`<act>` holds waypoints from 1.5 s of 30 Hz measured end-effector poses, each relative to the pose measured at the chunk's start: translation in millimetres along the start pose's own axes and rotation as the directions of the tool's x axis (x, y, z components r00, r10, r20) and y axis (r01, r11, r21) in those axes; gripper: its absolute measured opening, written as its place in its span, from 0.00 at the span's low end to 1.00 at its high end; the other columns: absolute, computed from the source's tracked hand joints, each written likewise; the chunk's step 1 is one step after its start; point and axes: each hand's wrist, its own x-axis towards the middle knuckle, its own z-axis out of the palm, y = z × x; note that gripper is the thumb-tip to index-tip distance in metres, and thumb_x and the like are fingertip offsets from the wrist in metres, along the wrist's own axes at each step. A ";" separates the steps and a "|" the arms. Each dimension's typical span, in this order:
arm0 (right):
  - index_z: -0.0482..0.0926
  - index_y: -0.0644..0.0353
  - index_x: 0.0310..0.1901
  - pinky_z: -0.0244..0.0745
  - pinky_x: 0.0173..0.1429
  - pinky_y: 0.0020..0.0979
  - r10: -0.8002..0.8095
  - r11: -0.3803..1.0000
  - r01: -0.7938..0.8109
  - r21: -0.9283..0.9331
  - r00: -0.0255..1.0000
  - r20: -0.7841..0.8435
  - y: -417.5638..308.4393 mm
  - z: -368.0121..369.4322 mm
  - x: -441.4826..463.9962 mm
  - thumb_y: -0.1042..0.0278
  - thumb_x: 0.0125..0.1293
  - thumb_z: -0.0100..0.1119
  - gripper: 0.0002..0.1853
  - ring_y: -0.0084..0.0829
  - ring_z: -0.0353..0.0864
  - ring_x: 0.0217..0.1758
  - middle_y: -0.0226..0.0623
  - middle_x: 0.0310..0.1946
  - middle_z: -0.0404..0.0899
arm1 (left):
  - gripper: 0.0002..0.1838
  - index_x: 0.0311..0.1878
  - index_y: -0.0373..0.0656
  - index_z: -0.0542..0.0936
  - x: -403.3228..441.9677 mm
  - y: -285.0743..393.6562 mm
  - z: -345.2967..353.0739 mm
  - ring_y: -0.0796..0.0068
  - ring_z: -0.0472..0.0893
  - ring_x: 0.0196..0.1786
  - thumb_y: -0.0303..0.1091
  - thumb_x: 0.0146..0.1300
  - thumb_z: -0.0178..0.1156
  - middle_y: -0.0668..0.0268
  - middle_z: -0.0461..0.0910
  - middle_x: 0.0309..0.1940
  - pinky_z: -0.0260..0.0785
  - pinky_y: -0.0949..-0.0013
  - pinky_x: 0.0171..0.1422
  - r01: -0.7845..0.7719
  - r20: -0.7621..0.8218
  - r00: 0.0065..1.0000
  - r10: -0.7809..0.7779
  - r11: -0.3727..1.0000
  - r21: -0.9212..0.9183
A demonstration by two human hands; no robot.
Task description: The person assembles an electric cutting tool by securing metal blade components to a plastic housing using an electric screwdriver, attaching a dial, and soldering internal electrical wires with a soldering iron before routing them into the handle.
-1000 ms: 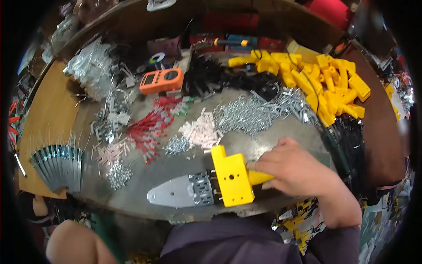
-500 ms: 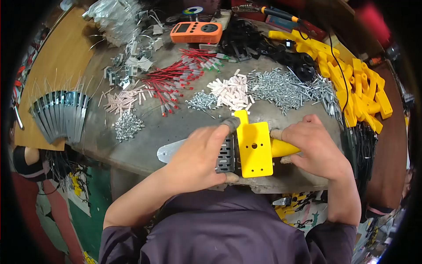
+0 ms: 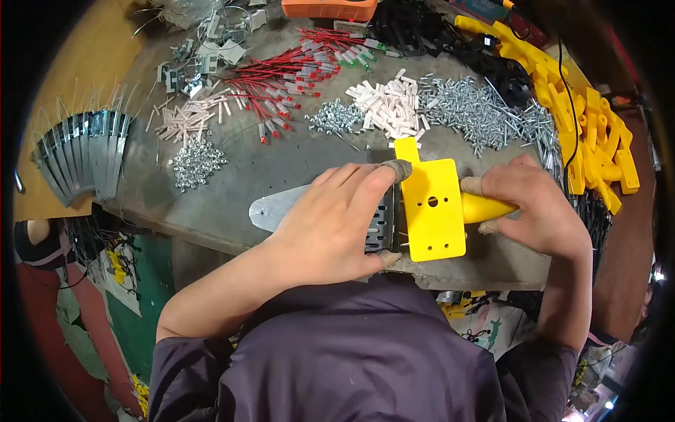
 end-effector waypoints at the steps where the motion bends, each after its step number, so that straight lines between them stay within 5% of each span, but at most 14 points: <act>1: 0.80 0.57 0.51 0.63 0.54 0.35 0.019 1.000 -0.019 0.005 1.000 -0.004 -1.1 1.2 0.1 0.70 0.40 0.71 0.29 0.38 0.77 0.41 0.35 0.35 0.78 | 0.50 0.62 0.36 0.61 0.1 0.3 -0.7 0.47 0.72 0.53 0.36 0.33 0.77 0.50 0.71 0.50 0.64 0.53 0.58 0.002 -0.001 1.000 -0.002 1.000 -0.003; 12: 0.77 0.57 0.45 0.70 0.43 0.38 0.035 0.999 -0.044 -0.030 0.967 -0.251 -8.6 40.1 -7.9 0.66 0.40 0.71 0.25 0.42 0.78 0.37 0.37 0.32 0.78 | 0.51 0.62 0.34 0.59 -4.0 -5.3 -2.1 0.41 0.70 0.57 0.32 0.32 0.77 0.44 0.67 0.56 0.63 0.50 0.61 -0.016 0.050 0.999 0.016 1.000 -0.007; 22: 0.76 0.56 0.49 0.71 0.53 0.40 0.112 0.993 -0.116 0.000 0.954 -0.277 -4.5 51.0 -15.4 0.62 0.46 0.72 0.26 0.43 0.77 0.49 0.38 0.44 0.78 | 0.50 0.62 0.35 0.61 5.7 13.8 1.4 0.48 0.70 0.55 0.45 0.37 0.77 0.48 0.68 0.53 0.63 0.52 0.60 0.016 0.095 0.995 -0.023 0.997 0.075; 24: 0.75 0.60 0.49 0.70 0.55 0.41 0.119 0.988 -0.153 -0.034 0.871 -0.476 -0.2 52.1 -34.0 0.61 0.49 0.71 0.26 0.46 0.75 0.51 0.43 0.46 0.76 | 0.51 0.61 0.35 0.61 3.0 14.3 1.3 0.47 0.71 0.53 0.48 0.37 0.77 0.48 0.69 0.51 0.63 0.52 0.59 0.069 0.093 0.992 -0.082 0.990 0.126; 26: 0.73 0.63 0.50 0.69 0.56 0.40 0.482 0.863 -0.470 0.184 0.658 -0.578 29.5 43.1 -77.7 0.61 0.52 0.70 0.26 0.50 0.74 0.51 0.49 0.45 0.75 | 0.52 0.61 0.35 0.61 -2.7 13.7 -0.1 0.47 0.71 0.51 0.49 0.35 0.78 0.48 0.70 0.50 0.64 0.52 0.57 0.046 0.071 0.996 -0.056 0.990 0.134; 28: 0.72 0.65 0.51 0.69 0.56 0.41 0.484 0.662 -0.749 -0.015 0.442 -0.755 85.8 50.3 -145.3 0.62 0.55 0.68 0.25 0.52 0.73 0.51 0.51 0.44 0.75 | 0.52 0.60 0.34 0.61 -11.0 13.7 -4.2 0.47 0.71 0.49 0.49 0.35 0.78 0.48 0.70 0.49 0.64 0.51 0.55 0.055 0.095 0.993 -0.065 0.993 0.104; 31: 0.67 0.64 0.58 0.68 0.57 0.43 0.682 0.442 -0.889 -0.121 0.420 -0.599 105.8 71.7 -215.3 0.63 0.61 0.63 0.27 0.54 0.72 0.55 0.54 0.49 0.75 | 0.53 0.60 0.33 0.60 -15.1 15.2 -7.5 0.47 0.71 0.48 0.49 0.33 0.79 0.47 0.70 0.48 0.64 0.52 0.54 0.065 0.112 0.990 -0.081 0.989 0.134; 35: 0.61 0.63 0.64 0.68 0.60 0.41 0.847 0.400 -0.889 0.222 0.266 -0.460 89.4 71.7 -214.0 0.60 0.67 0.57 0.29 0.54 0.73 0.60 0.57 0.55 0.74 | 0.54 0.60 0.33 0.59 -15.2 17.5 -7.4 0.46 0.72 0.48 0.50 0.33 0.79 0.46 0.70 0.48 0.65 0.53 0.55 0.065 0.114 0.990 -0.085 0.983 0.169; 36: 0.62 0.62 0.64 0.72 0.53 0.37 0.734 0.591 -0.741 0.318 0.330 -0.594 101.0 84.6 -218.2 0.61 0.68 0.57 0.27 0.43 0.79 0.50 0.49 0.49 0.78 | 0.54 0.60 0.33 0.59 -15.7 16.8 -7.3 0.46 0.72 0.48 0.50 0.33 0.79 0.46 0.70 0.48 0.65 0.53 0.55 0.071 0.118 0.989 -0.093 0.981 0.180; 38: 0.65 0.60 0.62 0.72 0.47 0.31 0.902 0.428 -0.261 0.865 0.188 -0.390 89.3 81.0 -205.8 0.62 0.68 0.56 0.24 0.30 0.77 0.42 0.39 0.42 0.77 | 0.54 0.60 0.33 0.59 -17.0 15.5 -5.7 0.46 0.72 0.48 0.49 0.33 0.79 0.46 0.70 0.48 0.65 0.53 0.55 0.056 0.092 0.993 -0.072 0.985 0.163; 39: 0.67 0.61 0.59 0.72 0.43 0.27 0.866 0.352 0.147 0.925 0.323 -0.381 67.6 71.7 -186.3 0.60 0.68 0.56 0.23 0.25 0.74 0.37 0.33 0.37 0.74 | 0.54 0.60 0.33 0.59 -17.4 15.3 -4.9 0.46 0.72 0.48 0.49 0.33 0.79 0.46 0.70 0.48 0.65 0.53 0.55 0.060 0.105 0.991 -0.079 0.983 0.172; 41: 0.65 0.66 0.58 0.64 0.65 0.43 0.657 0.103 0.619 0.779 0.545 -0.521 35.0 62.7 -148.5 0.58 0.67 0.55 0.25 0.36 0.71 0.52 0.42 0.49 0.70 | 0.54 0.59 0.33 0.59 -16.4 14.8 -4.5 0.46 0.72 0.47 0.48 0.33 0.80 0.46 0.70 0.47 0.65 0.53 0.53 0.027 0.081 0.996 -0.041 0.986 0.163; 42: 0.64 0.68 0.59 0.47 0.75 0.53 0.551 -0.109 0.751 0.651 0.591 -0.589 27.4 61.8 -130.2 0.61 0.66 0.56 0.26 0.41 0.65 0.61 0.46 0.55 0.65 | 0.54 0.59 0.33 0.59 -16.2 14.9 -4.6 0.46 0.72 0.47 0.48 0.33 0.80 0.46 0.70 0.47 0.65 0.53 0.53 0.024 0.089 0.995 -0.040 0.985 0.170; 45: 0.69 0.71 0.53 0.47 0.75 0.56 0.632 -0.194 0.810 0.554 0.535 -0.561 3.1 56.1 -73.9 0.64 0.63 0.57 0.22 0.41 0.68 0.59 0.44 0.50 0.69 | 0.53 0.59 0.33 0.59 -15.5 14.5 -4.4 0.46 0.72 0.46 0.47 0.33 0.80 0.46 0.70 0.47 0.66 0.53 0.52 0.029 0.087 0.995 -0.042 0.989 0.147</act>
